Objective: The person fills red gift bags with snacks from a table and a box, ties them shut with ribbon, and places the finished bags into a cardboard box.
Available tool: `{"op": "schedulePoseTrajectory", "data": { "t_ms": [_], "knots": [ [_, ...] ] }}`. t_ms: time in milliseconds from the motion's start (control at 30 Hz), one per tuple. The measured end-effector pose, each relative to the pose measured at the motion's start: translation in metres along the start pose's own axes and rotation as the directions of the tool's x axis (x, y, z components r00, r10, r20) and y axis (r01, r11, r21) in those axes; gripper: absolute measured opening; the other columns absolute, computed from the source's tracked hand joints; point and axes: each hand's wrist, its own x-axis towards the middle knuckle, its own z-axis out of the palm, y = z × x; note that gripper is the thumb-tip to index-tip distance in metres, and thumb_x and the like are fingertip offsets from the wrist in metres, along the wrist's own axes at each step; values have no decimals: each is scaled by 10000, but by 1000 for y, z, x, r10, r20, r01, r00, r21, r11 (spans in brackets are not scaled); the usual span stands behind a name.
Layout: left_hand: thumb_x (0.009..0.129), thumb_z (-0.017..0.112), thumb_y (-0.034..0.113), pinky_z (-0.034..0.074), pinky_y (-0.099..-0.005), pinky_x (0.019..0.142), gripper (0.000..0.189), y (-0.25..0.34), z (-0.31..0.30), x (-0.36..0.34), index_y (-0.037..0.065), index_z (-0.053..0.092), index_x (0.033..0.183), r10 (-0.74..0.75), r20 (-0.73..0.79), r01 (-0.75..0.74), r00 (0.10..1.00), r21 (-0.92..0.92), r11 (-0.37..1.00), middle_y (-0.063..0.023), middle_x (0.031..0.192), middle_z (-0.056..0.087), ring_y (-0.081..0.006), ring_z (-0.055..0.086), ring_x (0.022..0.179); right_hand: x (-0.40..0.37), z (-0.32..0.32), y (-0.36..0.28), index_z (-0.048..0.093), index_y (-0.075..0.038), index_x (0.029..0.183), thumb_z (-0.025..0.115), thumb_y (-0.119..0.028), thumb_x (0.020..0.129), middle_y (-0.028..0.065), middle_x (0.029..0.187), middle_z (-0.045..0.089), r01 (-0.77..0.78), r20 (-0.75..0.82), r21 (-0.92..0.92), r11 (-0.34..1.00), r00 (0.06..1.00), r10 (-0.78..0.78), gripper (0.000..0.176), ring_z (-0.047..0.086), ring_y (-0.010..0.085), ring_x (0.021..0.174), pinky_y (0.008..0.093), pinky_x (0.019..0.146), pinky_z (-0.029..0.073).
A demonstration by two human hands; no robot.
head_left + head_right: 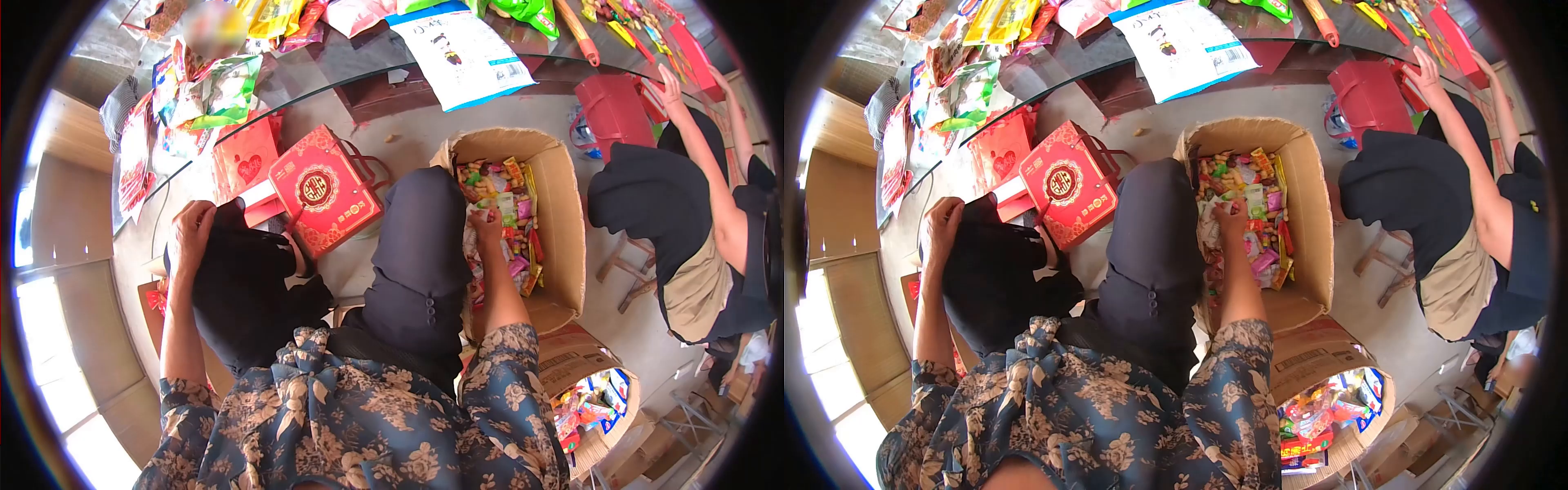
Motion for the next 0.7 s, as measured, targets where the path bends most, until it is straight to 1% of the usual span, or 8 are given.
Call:
{"op": "schedulePoseTrajectory", "data": {
  "t_ms": [33, 167, 333, 433, 500, 633, 667, 700],
  "knots": [
    [862, 617, 70, 488, -319, 660, 98, -3, 1, 0, -19, 646, 891, 18, -10, -18, 1000, -9, 1000, -146, 812, 636, -246, 632, 699, 0, -8, -5, 495, -86, 1109, 694, 45, 771, 65, 903, 616, -56, 4, 160, 985, 998, 56, 414, 622, 185, 759, 326, 671, 525],
    [851, 620, 63, 487, -318, 660, 97, -2, 1, -1, -21, 647, 891, 63, -49, -65, 997, -56, 996, -145, 797, 629, -247, 629, 697, -37, -21, -90, 470, -104, 1159, 704, 44, 769, 93, 968, 636, -186, 18, 238, 953, 982, 188, 478, 625, 201, 835, 356, 710, 541],
    [850, 628, 81, 481, -312, 659, 106, -16, 8, 0, -17, 641, 887, 91, -76, -102, 993, -158, 982, -131, 800, 622, -223, 626, 707, -69, -29, -167, 478, -114, 1162, 692, 41, 782, 130, 1076, 635, -130, -10, 243, 961, 991, 137, 462, 629, 237, 874, 389, 723, 547],
    [853, 627, 99, 480, -337, 653, 103, 0, -4, -3, 7, 651, 892, 98, -86, -109, 991, -123, 986, -136, 794, 617, -263, 619, 710, -79, -36, -212, 498, -124, 1135, 667, 59, 801, 117, 1037, 636, -107, 40, 269, 957, 994, 100, 417, 637, 217, 841, 363, 693, 548],
    [850, 617, 134, 492, -377, 693, 113, 6, -12, -6, 30, 649, 882, 53, -56, -59, 997, -113, 992, -129, 828, 621, -307, 630, 787, -83, -36, -245, 496, -108, 1111, 639, 53, 802, 114, 1054, 624, -51, 75, 241, 969, 997, 34, 377, 641, 233, 923, 393, 753, 572],
    [856, 610, 155, 498, -387, 697, 128, -1, -11, -9, 41, 655, 893, 71, -69, -76, 995, -79, 994, -117, 850, 623, -303, 636, 806, -105, -19, -335, 514, -108, 1044, 646, -17, 808, 47, 929, 581, 47, 345, 240, 970, 930, -130, 286, 578, 167, 807, 352, 756, 534],
    [857, 610, 160, 498, -389, 697, 132, -1, -12, -9, 43, 657, 896, 73, -73, -79, 995, -73, 994, -115, 852, 623, -303, 636, 807, -106, -10, -355, 520, -141, 1046, 648, -14, 807, 36, 866, 579, 54, 388, 269, 962, 908, -160, 299, 575, 162, 785, 368, 725, 537],
    [858, 610, 162, 498, -391, 697, 133, -2, -12, -10, 45, 658, 897, 67, -79, -74, 995, -93, 993, -114, 854, 623, -304, 636, 806, -113, 7, -380, 521, -127, 1048, 643, -3, 805, 33, 894, 580, 68, 374, 267, 961, 912, -168, 299, 578, 158, 799, 363, 748, 536]
  ]
}}
